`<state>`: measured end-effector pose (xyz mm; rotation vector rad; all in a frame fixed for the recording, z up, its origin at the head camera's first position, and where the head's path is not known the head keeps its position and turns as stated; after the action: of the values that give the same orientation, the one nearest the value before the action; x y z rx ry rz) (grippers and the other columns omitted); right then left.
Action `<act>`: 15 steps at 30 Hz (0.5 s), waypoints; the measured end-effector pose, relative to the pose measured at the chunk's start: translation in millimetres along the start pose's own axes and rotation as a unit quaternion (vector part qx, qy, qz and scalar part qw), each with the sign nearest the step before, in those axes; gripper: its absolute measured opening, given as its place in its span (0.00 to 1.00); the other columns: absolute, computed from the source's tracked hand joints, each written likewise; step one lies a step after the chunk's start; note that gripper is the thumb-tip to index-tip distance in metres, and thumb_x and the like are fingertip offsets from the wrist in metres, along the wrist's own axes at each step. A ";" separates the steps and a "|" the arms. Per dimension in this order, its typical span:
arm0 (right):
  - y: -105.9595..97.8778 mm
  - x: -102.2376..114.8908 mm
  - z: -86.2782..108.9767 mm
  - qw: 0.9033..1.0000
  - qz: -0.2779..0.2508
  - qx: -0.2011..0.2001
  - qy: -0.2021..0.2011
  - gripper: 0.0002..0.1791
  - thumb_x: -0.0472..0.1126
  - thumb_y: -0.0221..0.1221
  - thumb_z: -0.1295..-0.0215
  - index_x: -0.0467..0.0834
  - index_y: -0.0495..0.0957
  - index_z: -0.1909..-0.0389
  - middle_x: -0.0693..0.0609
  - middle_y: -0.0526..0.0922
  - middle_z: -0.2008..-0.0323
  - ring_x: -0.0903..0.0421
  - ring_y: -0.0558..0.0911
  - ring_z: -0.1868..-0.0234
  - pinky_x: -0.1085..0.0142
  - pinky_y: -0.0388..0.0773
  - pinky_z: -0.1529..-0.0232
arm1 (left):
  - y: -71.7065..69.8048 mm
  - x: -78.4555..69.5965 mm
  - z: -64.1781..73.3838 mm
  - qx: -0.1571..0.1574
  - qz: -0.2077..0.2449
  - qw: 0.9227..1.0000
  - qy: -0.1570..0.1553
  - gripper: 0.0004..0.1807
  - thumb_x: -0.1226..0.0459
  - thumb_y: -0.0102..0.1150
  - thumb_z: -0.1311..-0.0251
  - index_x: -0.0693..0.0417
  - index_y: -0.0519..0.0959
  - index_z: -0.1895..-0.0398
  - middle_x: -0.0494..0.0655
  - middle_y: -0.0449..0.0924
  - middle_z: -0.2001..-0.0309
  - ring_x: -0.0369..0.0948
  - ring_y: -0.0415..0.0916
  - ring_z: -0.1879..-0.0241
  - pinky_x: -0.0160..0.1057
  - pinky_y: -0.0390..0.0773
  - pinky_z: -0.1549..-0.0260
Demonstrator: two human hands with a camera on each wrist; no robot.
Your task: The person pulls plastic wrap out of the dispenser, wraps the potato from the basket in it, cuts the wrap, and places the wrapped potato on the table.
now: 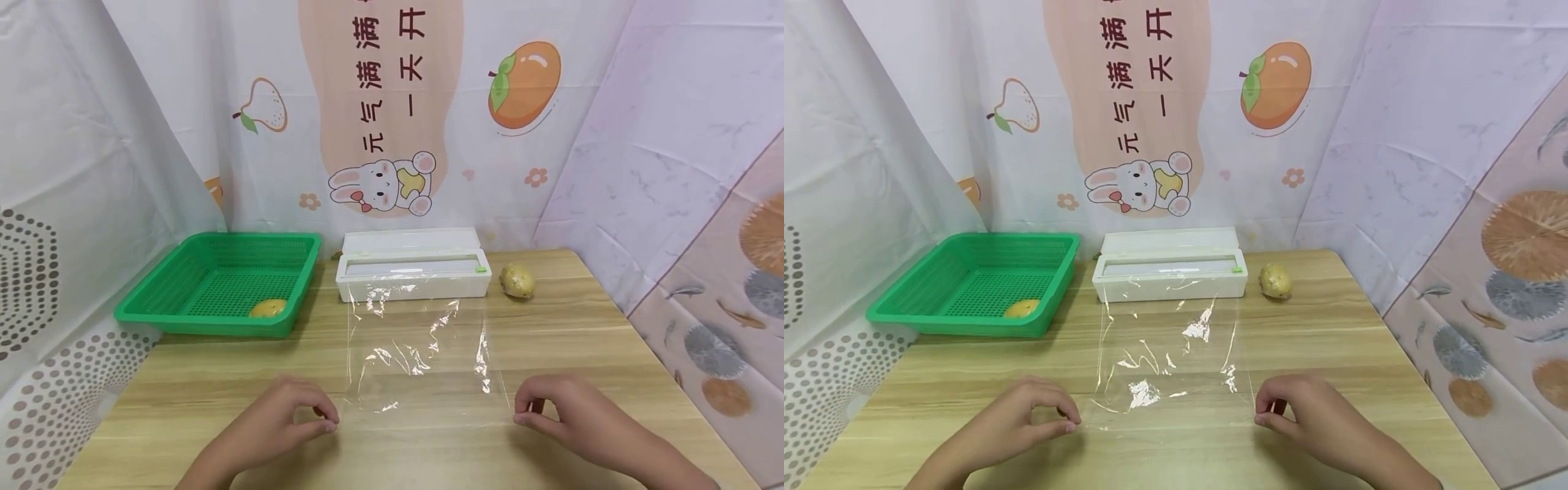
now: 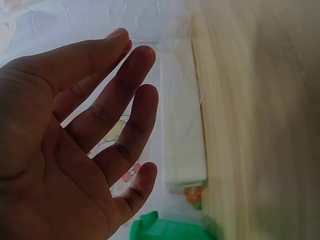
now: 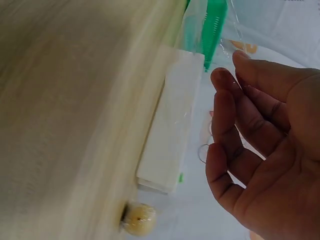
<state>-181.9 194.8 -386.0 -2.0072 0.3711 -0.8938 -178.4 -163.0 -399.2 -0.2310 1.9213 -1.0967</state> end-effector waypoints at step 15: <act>36.7 -26.6 -9.5 0.992 -0.033 0.107 0.054 0.14 0.39 0.73 0.40 0.61 0.80 0.70 0.72 0.79 0.71 0.73 0.77 0.68 0.70 0.78 0.67 | 35.3 36.9 -11.2 0.093 0.047 0.991 -0.083 0.07 0.62 0.74 0.41 0.36 0.87 0.70 0.25 0.83 0.71 0.26 0.78 0.68 0.33 0.81 0.65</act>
<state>-204.5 183.2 -424.7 -1.7871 0.2585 -1.0421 -200.1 -155.2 -446.2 -0.1225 1.6548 -1.1478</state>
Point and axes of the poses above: each hand's wrist, its own z-axis away from the middle knuckle, its own y-axis out of the palm, x = y × z, the point moved 9 cm from there along -z, towards the middle knuckle
